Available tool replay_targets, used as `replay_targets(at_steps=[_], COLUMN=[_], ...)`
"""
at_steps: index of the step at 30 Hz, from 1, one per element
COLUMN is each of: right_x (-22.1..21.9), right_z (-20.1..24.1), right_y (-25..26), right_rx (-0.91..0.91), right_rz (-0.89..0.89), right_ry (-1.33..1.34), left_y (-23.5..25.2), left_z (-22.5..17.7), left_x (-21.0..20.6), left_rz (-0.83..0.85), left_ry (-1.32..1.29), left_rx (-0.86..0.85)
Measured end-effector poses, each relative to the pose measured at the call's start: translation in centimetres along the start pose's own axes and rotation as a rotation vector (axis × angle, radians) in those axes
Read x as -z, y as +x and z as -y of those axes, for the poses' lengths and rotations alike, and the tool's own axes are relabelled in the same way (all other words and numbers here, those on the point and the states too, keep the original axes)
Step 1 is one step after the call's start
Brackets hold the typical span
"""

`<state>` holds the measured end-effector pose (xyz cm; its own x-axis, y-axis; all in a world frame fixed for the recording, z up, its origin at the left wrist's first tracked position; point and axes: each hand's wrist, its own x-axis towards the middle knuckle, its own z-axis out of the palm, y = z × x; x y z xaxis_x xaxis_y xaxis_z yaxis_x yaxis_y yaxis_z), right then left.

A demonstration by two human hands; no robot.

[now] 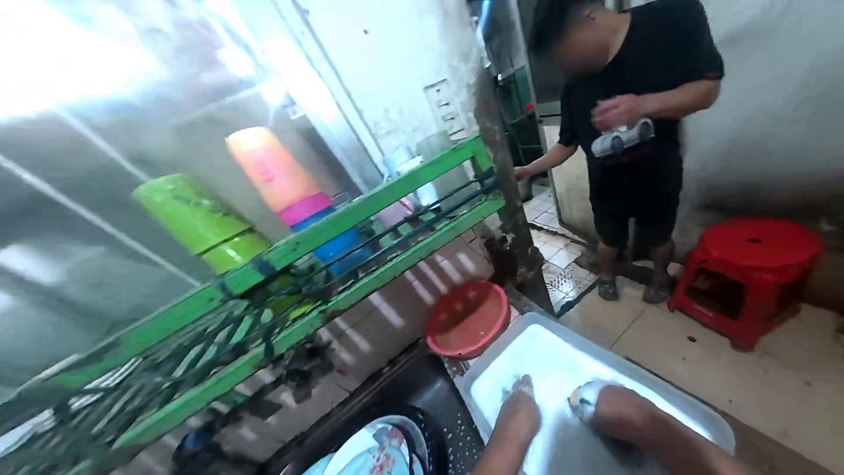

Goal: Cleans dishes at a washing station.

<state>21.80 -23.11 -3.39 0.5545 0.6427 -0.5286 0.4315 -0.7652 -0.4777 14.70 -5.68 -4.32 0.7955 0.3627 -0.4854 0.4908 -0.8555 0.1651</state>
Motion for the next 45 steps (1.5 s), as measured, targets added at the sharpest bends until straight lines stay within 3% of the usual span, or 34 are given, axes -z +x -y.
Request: replay_targets(at_steps=[6, 10, 14, 16, 18, 21, 24, 27, 29, 34, 35, 37, 39, 41, 44, 45], right_x=[0.7, -0.5, -0.3, -0.3, -0.7, -1.4, -0.8, 1.4, 1.5, -3.5, -2.7, 1.1, 3.3, 2.7, -0.8, -0.9], right_z=[0.6, -0.4, -0.5, 0.1, 1.9, 7.0, 9.5, 7.6, 7.9, 11.3, 10.9, 9.6, 8.8, 9.3, 11.1, 11.4], right_y=[-1.0, 0.6, 1.5, 2.2, 2.5, 0.2, -0.2, 2.8, 2.7, 0.1, 0.7, 2.1, 2.9, 1.4, -1.4, -1.2], right_rx=[-0.018, 0.026, 0.118, 0.121, 0.099, 0.231, 0.357, 0.157, 0.117, 0.603, 0.557, 0.3, 0.167, 0.293, 0.871, 0.968], right_rz=[0.04, -0.057, -0.295, -0.39, -0.456, -0.473, -0.477, -0.559, -0.576, -0.627, -0.607, -0.551, -0.596, -0.628, -0.782, -0.833], right_ry=[0.075, 0.12, 0.463, 0.674, 0.785, 0.839, 0.848, 0.815, 0.779, 0.76, 0.807, 0.83, 0.796, 0.72, 0.467, 0.44], left_y=[0.6, -0.1, -3.3, -5.8, -8.8, -11.2, -13.6, -16.6, -16.6, -15.3, -16.2, -17.3, -17.7, -17.7, -16.6, -16.5], left_z=[0.8, 1.6, 2.8, 2.3, 0.6, -0.8, -1.0, -1.2, -1.0, 0.8, 0.7, 0.8, 0.6, 0.6, 2.2, 2.5], left_x=[1.6, 3.9, 6.0, 6.0, 5.6, 4.4, 3.8, 3.7, 3.5, 3.3, 3.1, 2.7, 2.7, 3.1, 3.9, 3.9], left_rz=[0.005, -0.033, -0.186, -0.167, -0.088, -0.039, -0.189, -0.261, -0.256, -0.348, -0.371, -0.342, -0.31, -0.263, -0.095, -0.106], left_ry=[-0.034, -0.081, -0.581, -0.991, -1.243, -1.345, -1.383, -1.343, -1.364, -1.371, -1.381, -1.371, -1.407, -1.475, -1.601, -1.596], left_rx=[0.103, 0.136, 0.09, 0.053, 0.013, 0.005, 0.028, -0.074, -0.102, -0.032, -0.063, -0.18, -0.236, -0.158, -0.199, -0.236])
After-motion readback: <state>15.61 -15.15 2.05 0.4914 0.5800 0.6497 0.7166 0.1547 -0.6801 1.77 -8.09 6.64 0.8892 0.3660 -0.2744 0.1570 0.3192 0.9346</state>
